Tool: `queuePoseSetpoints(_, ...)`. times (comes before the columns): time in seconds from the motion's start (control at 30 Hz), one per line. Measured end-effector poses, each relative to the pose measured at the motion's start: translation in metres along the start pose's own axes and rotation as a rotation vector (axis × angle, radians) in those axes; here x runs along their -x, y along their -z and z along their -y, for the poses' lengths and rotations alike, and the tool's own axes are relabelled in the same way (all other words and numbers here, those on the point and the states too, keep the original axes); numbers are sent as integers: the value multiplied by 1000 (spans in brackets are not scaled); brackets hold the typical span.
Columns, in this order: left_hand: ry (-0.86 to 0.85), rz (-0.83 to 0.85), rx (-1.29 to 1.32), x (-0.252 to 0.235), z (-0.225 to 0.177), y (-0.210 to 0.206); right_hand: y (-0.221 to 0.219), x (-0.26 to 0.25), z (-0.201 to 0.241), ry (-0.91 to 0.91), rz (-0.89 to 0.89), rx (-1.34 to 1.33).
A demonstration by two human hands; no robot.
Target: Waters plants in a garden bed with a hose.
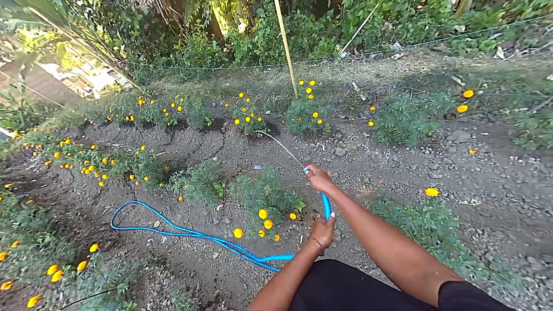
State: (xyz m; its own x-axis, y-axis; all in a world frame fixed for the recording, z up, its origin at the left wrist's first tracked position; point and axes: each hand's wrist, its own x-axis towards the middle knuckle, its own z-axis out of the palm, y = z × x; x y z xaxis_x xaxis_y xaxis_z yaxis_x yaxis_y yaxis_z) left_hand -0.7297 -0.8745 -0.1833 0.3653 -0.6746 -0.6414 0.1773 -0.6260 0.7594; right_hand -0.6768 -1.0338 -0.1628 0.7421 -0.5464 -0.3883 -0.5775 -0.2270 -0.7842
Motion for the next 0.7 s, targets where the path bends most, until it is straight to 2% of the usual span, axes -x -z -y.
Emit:
queuePoseSetpoints(0.33,-2,40,-12,-5,5,-6,8,7,-13,-77,-65,-12)
queuePoseSetpoints(0.7,2,65,-21,-3,3,-6,12,14,-8,-75,-75,-48)
